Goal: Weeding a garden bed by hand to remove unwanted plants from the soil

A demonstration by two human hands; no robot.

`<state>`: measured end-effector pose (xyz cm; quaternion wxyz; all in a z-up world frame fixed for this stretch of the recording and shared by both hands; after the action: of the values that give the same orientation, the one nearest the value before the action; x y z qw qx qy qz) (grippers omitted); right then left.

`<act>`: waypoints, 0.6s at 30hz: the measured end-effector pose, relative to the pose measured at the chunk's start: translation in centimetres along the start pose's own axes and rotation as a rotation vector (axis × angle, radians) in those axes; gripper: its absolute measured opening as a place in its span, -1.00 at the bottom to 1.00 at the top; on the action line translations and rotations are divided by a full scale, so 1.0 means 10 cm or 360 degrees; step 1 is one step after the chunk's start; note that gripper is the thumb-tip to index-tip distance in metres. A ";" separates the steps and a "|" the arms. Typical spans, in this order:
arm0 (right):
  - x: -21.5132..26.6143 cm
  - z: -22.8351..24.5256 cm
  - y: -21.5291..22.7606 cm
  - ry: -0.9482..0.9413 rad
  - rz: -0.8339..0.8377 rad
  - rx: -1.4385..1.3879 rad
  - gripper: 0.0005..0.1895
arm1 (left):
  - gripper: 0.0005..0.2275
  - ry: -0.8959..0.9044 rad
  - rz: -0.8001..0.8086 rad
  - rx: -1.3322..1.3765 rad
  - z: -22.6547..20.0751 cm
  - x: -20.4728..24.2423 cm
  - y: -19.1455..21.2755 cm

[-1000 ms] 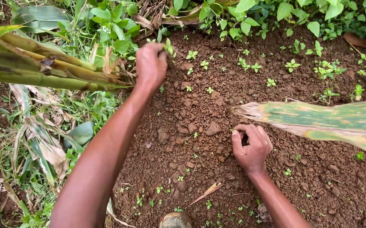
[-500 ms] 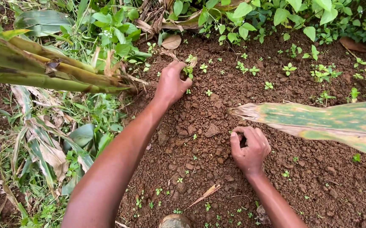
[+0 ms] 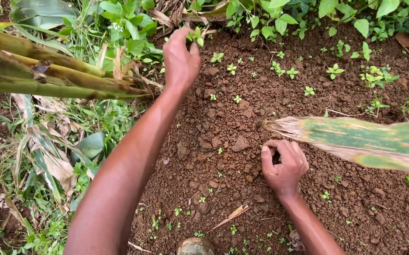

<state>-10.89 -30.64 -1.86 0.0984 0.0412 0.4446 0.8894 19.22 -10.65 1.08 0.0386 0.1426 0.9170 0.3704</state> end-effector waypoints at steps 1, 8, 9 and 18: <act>0.01 0.01 0.01 0.0013 -0.0012 0.0004 -0.80 | -0.80 0.0115 0.0092 0.0031 0.05 -0.04 -0.02; -0.01 0.03 0.03 -0.0005 -0.0013 -0.0056 -0.80 | -0.80 0.0412 0.0572 0.0186 0.34 -0.10 -0.55; -0.01 0.01 0.01 -0.0004 -0.0012 -0.0059 -0.80 | -0.80 0.0414 0.0571 0.0183 0.26 -0.11 -0.52; 0.04 -0.05 -0.03 -0.0096 0.0013 -0.0059 -0.74 | -0.68 0.0236 0.0687 -0.0130 0.18 -0.12 -0.68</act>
<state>-11.29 -30.76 -2.38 0.1089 0.0681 0.4247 0.8962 19.10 -14.46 -4.90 -0.1032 0.3063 0.8498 0.4164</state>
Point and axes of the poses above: each hand's wrist, its own x-axis away from the middle knuckle, its own y-axis out of the back of the hand, z = x × y, the point moved 6 cm from there along -x, towards the middle knuckle, and after that the axes turned 14 degrees about z, right-handed, at the moved point
